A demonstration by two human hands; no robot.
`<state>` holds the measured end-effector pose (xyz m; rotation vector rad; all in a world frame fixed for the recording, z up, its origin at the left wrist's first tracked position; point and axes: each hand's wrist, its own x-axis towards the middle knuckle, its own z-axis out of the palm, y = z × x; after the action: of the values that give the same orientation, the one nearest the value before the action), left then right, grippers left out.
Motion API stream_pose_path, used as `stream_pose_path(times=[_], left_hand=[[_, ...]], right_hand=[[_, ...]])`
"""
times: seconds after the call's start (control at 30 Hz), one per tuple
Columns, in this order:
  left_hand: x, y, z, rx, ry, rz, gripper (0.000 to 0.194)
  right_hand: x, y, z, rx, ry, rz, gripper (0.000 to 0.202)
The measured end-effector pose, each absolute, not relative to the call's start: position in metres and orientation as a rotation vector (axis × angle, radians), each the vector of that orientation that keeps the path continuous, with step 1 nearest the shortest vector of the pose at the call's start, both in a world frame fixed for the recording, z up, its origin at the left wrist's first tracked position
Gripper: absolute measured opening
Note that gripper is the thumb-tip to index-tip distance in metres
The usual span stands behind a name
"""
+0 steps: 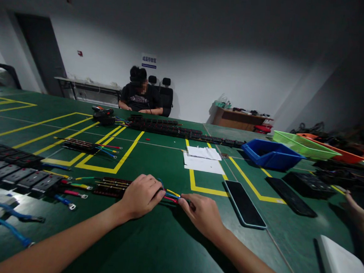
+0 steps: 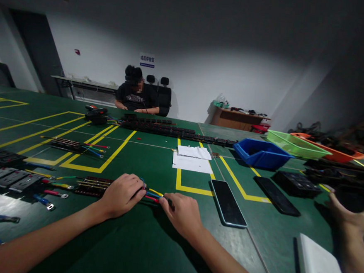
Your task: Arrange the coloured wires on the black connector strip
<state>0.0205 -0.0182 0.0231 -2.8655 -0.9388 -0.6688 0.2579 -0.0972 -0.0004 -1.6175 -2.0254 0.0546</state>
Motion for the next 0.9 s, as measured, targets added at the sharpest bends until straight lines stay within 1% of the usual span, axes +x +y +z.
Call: stream_pose_path(times=[0.17, 0.3, 0.43, 0.63, 0.9], left_hand=[[0.0203, -0.0186, 0.0226, -2.869, -0.941, -0.686, 0.03], [0.02, -0.0191, 0.0228, -2.868, -0.943, -0.682, 0.031], [0.0197, -0.0195, 0.0235, -2.878, -0.94, -0.687, 0.03], [0.0196, -0.0193, 0.0234, -2.885, -0.943, -0.703, 0.03], [0.0195, -0.0185, 0.0221, -2.881, -0.947, -0.662, 0.031]], right_hand=[[0.2594, -0.0973, -0.0033, -1.612, -1.958, 0.021, 0.029], [0.2615, -0.1007, -0.0058, -1.406, -1.883, -0.039, 0.031], [0.2611, -0.1026, -0.0048, -1.268, -1.982, -0.059, 0.036], [0.2603, -0.1002, -0.0045, -1.34, -2.068, 0.024, 0.05], [0.2604, -0.0987, -0.0047, -1.429, -2.007, -0.024, 0.052]])
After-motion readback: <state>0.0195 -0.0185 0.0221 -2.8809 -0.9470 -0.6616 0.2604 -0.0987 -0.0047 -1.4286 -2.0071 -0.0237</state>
